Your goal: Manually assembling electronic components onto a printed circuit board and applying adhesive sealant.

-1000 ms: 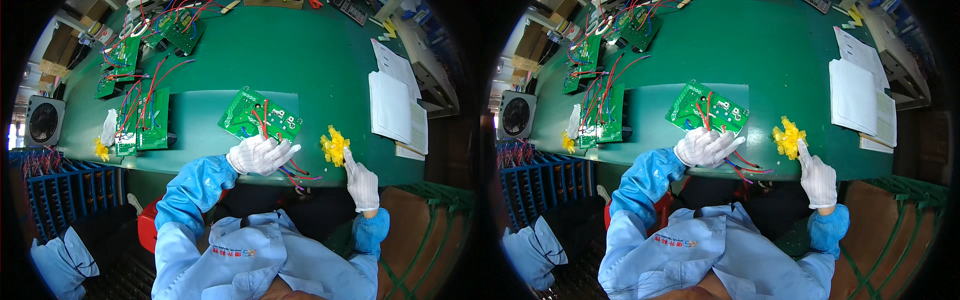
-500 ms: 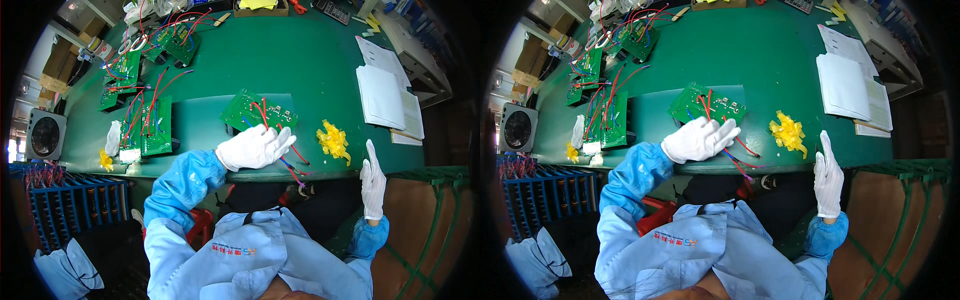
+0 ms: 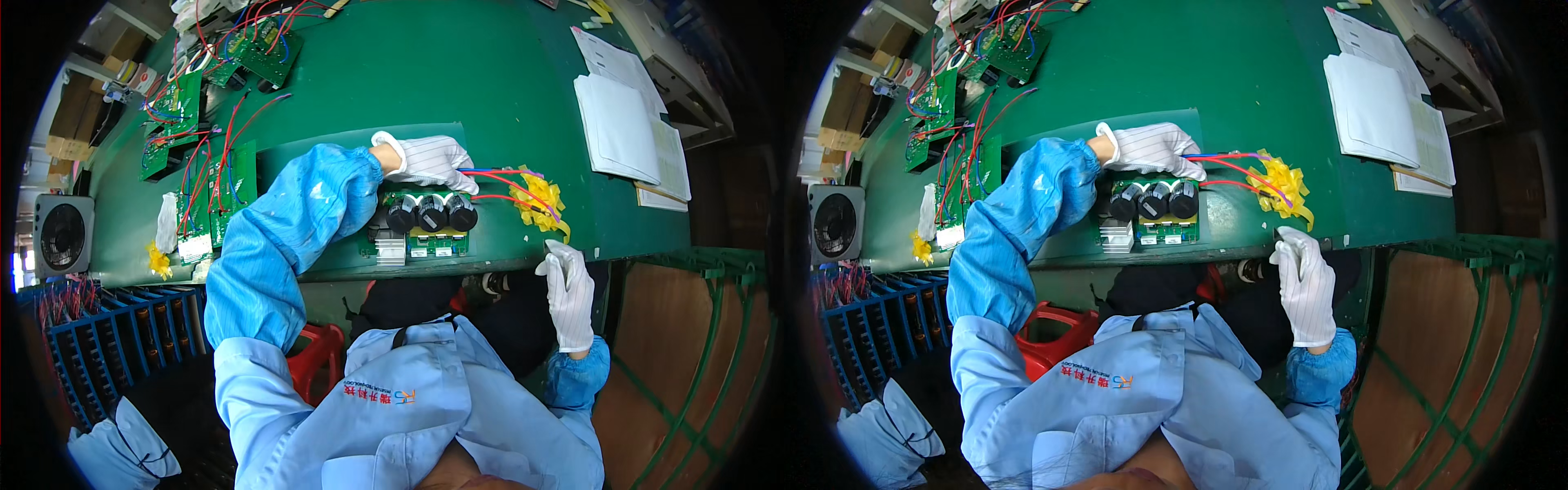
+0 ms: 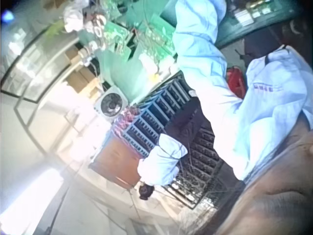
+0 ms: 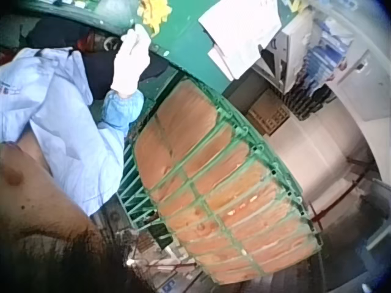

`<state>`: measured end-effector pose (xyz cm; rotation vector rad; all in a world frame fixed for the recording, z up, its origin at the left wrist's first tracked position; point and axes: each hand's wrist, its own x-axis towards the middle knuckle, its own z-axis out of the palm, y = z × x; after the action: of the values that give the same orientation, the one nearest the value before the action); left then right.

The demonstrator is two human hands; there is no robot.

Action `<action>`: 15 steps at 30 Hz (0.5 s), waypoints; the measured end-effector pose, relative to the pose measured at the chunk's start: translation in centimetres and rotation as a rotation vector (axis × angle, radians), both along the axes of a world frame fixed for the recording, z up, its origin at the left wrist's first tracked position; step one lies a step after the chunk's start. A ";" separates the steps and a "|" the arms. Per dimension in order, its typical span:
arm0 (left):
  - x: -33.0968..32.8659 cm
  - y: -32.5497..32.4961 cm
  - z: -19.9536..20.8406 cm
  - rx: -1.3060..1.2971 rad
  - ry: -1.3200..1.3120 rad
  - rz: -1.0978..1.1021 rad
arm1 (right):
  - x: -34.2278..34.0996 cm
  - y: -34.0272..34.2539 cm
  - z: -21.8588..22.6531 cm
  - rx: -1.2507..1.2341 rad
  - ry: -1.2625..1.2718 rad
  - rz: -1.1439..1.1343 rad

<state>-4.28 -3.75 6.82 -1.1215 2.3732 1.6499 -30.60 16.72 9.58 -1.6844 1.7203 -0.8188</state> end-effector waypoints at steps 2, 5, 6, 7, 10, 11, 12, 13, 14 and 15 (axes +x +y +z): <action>-0.3 -0.2 0.3 -0.251 0.042 -0.081 | 0.1 0.0 -0.2 -0.031 0.023 0.093; 0.2 -0.4 1.6 -0.326 0.086 -0.093 | 0.1 -0.2 -1.2 -0.080 0.028 0.181; 0.0 0.4 2.8 -0.331 0.062 -0.076 | 0.4 -0.4 -1.4 -0.097 0.027 0.199; 0.3 1.6 3.1 -0.442 0.068 -0.015 | 0.7 -0.6 -1.5 -0.079 0.013 0.203; 0.0 7.8 5.6 -1.081 0.007 0.096 | 1.6 -1.6 -2.0 -0.074 -0.015 0.217; -0.1 10.2 5.5 -1.096 0.004 0.211 | 2.0 -2.0 -2.5 -0.106 -0.010 0.232; -0.2 12.2 5.7 -0.859 -0.041 0.187 | 2.3 -2.3 -3.0 -0.137 0.000 0.241; -0.6 14.3 4.5 -0.951 -0.053 0.138 | 2.5 -2.4 -3.4 -0.009 -0.024 0.174; -1.0 16.1 2.3 -1.040 -0.066 0.094 | 2.8 -2.6 -3.7 -0.046 0.013 0.160; -1.3 16.6 0.7 -1.095 -0.074 0.131 | 3.3 -2.9 -3.8 -0.083 0.053 0.143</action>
<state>-5.58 12.87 7.54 -1.3667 3.2149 0.1544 -27.35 13.87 5.74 -1.8766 1.5986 -0.7952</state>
